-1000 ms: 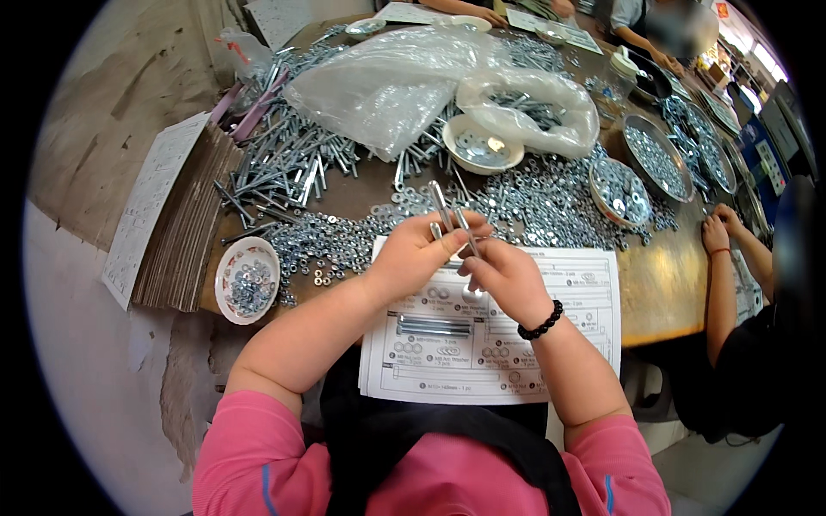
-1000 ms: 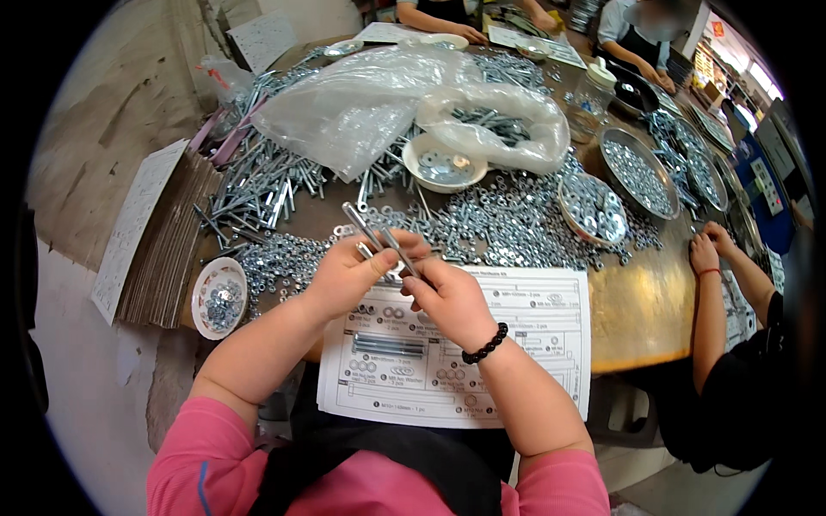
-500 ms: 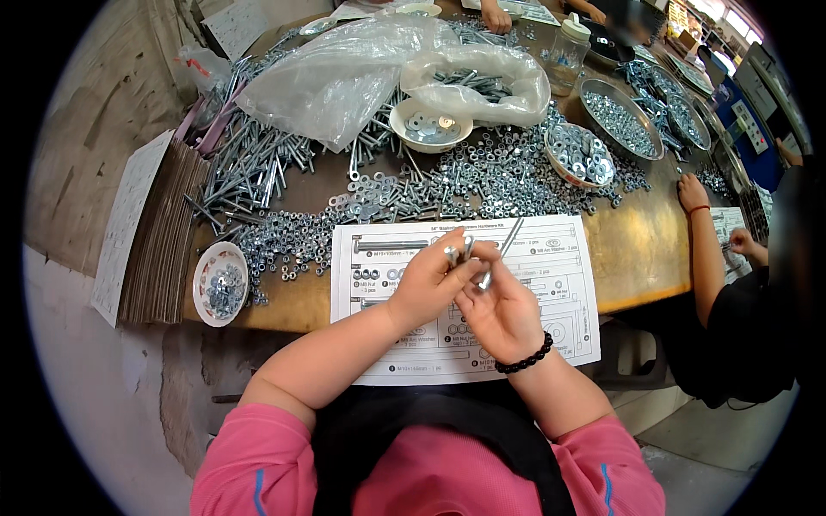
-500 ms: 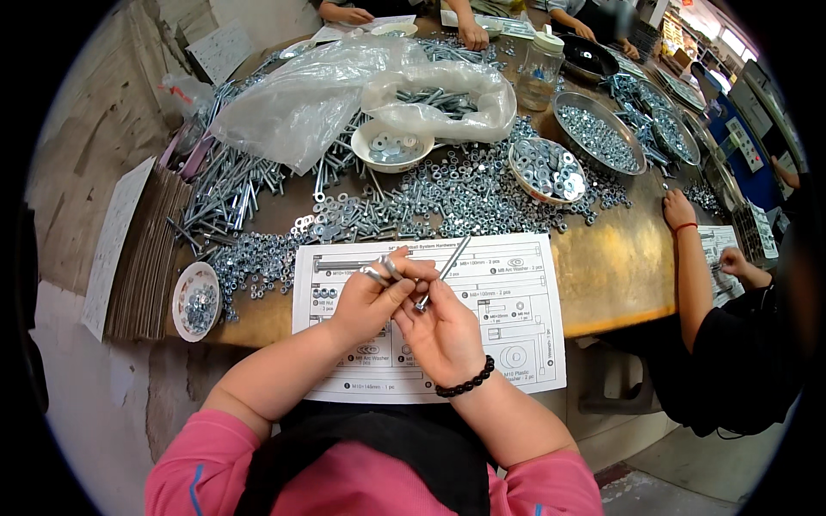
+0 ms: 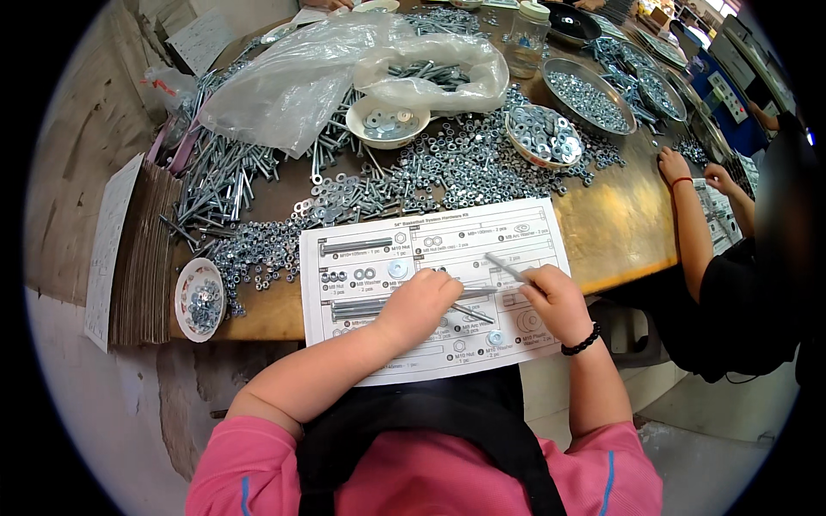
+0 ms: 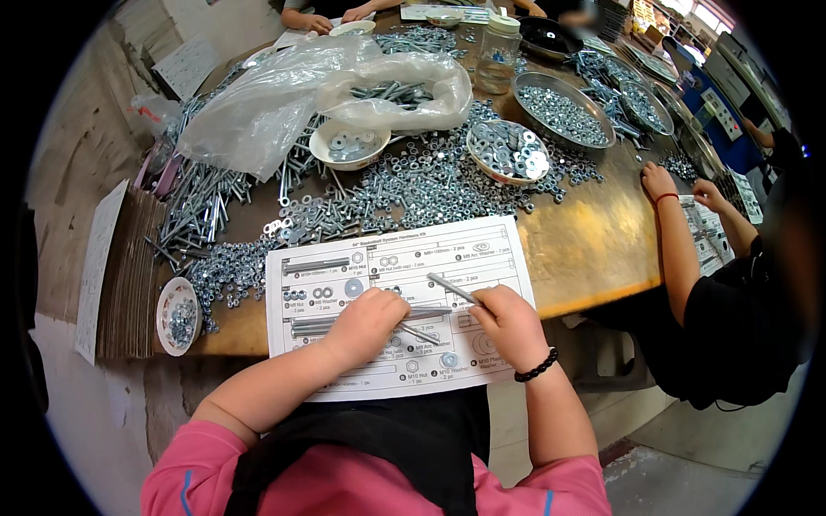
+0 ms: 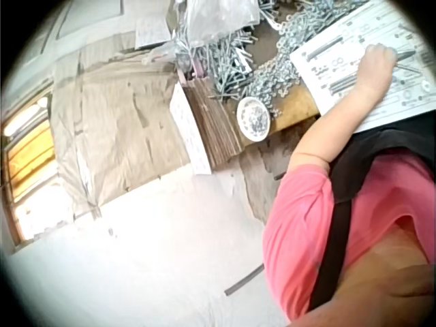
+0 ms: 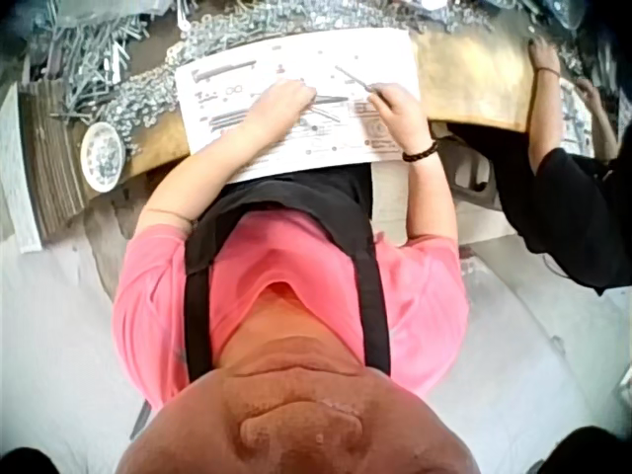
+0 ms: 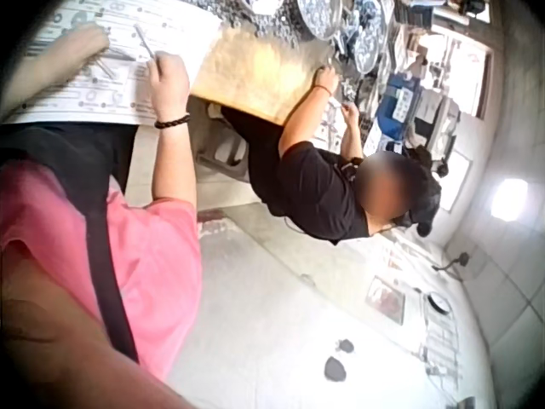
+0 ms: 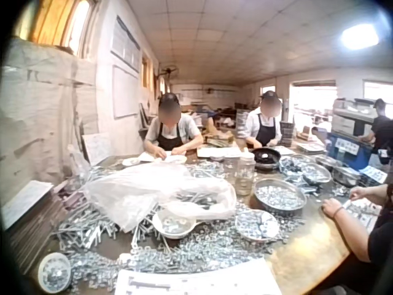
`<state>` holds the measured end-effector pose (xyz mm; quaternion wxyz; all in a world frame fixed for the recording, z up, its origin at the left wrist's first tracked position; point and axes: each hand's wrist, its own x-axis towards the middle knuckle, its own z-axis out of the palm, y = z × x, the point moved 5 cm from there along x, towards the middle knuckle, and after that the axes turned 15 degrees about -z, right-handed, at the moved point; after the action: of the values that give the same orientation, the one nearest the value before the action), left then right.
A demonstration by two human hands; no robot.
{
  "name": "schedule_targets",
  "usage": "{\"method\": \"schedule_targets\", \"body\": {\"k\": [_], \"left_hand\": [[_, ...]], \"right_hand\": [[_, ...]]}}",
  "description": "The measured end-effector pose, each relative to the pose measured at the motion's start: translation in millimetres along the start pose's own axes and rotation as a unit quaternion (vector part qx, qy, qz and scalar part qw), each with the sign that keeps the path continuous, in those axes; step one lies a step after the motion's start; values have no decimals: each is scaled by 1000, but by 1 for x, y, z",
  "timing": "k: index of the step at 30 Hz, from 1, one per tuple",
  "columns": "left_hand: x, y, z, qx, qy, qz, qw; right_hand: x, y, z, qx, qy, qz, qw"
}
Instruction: The person sorts bolts, nuts, and washers from a large pile on a table and places them onto a printed sheet with labeled slots. They repeatedly pick individual fasteners, match them to the sheet, and arrange them in rows. Other workers are visible in the background performing similar tasks.
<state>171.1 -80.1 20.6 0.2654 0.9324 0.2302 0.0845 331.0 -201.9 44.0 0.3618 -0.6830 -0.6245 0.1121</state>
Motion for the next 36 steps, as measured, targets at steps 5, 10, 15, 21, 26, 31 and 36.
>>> {"method": "schedule_targets", "body": {"k": [5, 10, 15, 21, 26, 31, 36], "left_hand": [[-4, 1, 4, 74, 9, 5, 997], [-12, -10, -11, 103, -14, -43, 994], [-13, -15, -11, 53, 31, -46, 997], [-13, -16, -6, 13, 50, -59, 997], [-13, -18, -5, 16, 33, -74, 997], [-11, -19, -1, 25, 12, -81, 996], [-6, -13, -18, 41, 0, -109, 993]], "right_hand": [[0, -10, 10, -45, -59, -72, 995], [-2, -2, 24, -94, -75, -70, 990], [10, -15, 33, -126, -74, -56, 988], [9, -7, 46, -51, -68, -19, 996], [14, -9, 40, 7, -82, 28, 996], [14, -4, 49, -76, -101, -47, 991], [20, 2, 43, -30, -126, -20, 991]]}}
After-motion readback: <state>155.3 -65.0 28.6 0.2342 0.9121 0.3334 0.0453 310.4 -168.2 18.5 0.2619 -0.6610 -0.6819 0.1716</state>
